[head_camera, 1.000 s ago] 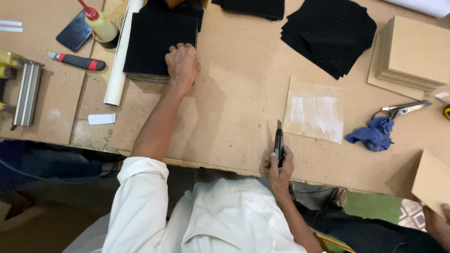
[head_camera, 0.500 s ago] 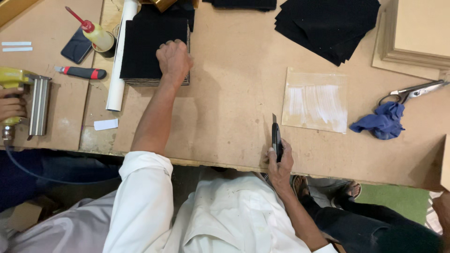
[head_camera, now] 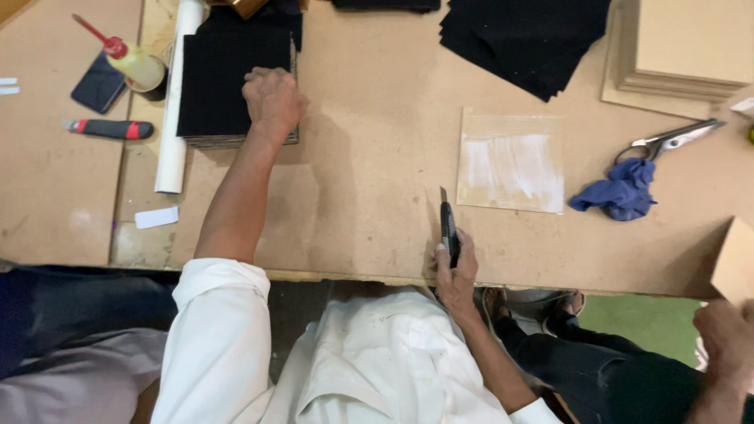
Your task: The person trims black felt squares with a utility knife, then applies glue to cardboard pieces and adheres the felt to them. They handle multiple felt squares and cardboard pieces, stacking finished units on the table.
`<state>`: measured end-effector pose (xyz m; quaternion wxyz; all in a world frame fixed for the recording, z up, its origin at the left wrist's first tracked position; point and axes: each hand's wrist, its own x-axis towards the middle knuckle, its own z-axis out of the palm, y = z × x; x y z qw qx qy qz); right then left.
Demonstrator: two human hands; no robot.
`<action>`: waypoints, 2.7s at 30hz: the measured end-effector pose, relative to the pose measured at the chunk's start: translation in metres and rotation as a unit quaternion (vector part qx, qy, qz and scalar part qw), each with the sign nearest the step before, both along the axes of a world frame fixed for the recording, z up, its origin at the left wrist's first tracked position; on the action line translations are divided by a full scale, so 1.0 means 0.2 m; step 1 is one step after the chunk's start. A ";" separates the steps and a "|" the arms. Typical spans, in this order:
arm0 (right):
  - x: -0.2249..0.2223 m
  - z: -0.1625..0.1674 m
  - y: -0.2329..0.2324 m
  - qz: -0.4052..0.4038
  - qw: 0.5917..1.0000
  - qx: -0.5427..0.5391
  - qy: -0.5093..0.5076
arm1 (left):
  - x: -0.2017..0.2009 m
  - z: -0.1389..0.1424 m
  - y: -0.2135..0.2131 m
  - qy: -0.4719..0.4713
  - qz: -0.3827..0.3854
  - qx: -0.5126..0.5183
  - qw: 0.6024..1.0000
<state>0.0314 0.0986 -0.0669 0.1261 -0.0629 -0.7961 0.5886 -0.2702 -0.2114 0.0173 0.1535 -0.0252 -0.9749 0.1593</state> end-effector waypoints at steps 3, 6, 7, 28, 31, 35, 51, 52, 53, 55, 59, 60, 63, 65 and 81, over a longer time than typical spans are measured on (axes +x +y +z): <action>-0.01 0.00 0.01 -0.002 1.000 -0.009 -0.016 | -0.03 -0.03 0.05 0.011 0.004 -0.065 0.998; -0.01 0.00 0.03 0.002 0.999 -0.032 -0.030 | -0.07 0.01 0.06 -0.144 0.063 0.063 0.986; -0.01 0.00 0.03 0.002 0.999 -0.037 -0.033 | -0.09 0.02 0.08 -0.214 0.088 0.117 0.966; -0.11 0.06 0.05 0.007 0.986 -0.109 -0.127 | -0.90 -0.16 0.91 -0.058 0.241 0.869 0.429; -0.13 0.04 0.05 0.007 0.995 -0.072 -0.075 | -1.09 -0.21 0.79 0.034 0.322 0.920 0.222; -0.12 0.00 0.07 0.012 0.996 -0.031 -0.077 | -1.23 -0.35 0.72 0.066 0.250 0.952 0.165; -0.10 0.05 0.12 0.027 0.994 -0.056 -0.095 | -1.05 -0.46 0.79 -0.042 0.083 0.954 0.287; -0.09 0.05 0.13 0.030 0.996 -0.051 -0.073 | -0.94 -0.44 0.83 -0.057 0.052 0.948 0.308; -0.09 0.05 0.14 0.031 0.997 -0.045 -0.055 | -0.77 -0.43 0.87 -0.070 0.023 0.935 0.347; -0.10 0.07 0.14 0.019 0.999 -0.028 -0.043 | -0.38 -0.40 0.91 -0.091 -0.019 0.907 0.410; -0.17 0.19 0.12 -0.058 0.997 0.039 -0.042 | 0.42 -0.34 0.95 -0.157 -0.024 0.854 0.496; -0.20 0.22 0.11 -0.089 0.994 0.063 -0.032 | 0.58 -0.32 0.97 -0.248 -0.028 0.830 0.499; -0.23 0.34 0.09 0.038 0.988 0.107 -0.101 | 0.83 -0.27 1.02 -0.414 0.006 0.840 0.352; -0.22 0.40 0.14 0.135 0.985 0.098 0.031 | 0.84 -0.23 1.00 -0.399 0.012 0.861 0.315; -0.46 0.05 1.17 -0.201 0.972 0.045 -0.116 | 0.58 -0.31 0.81 -0.191 -0.093 0.567 0.796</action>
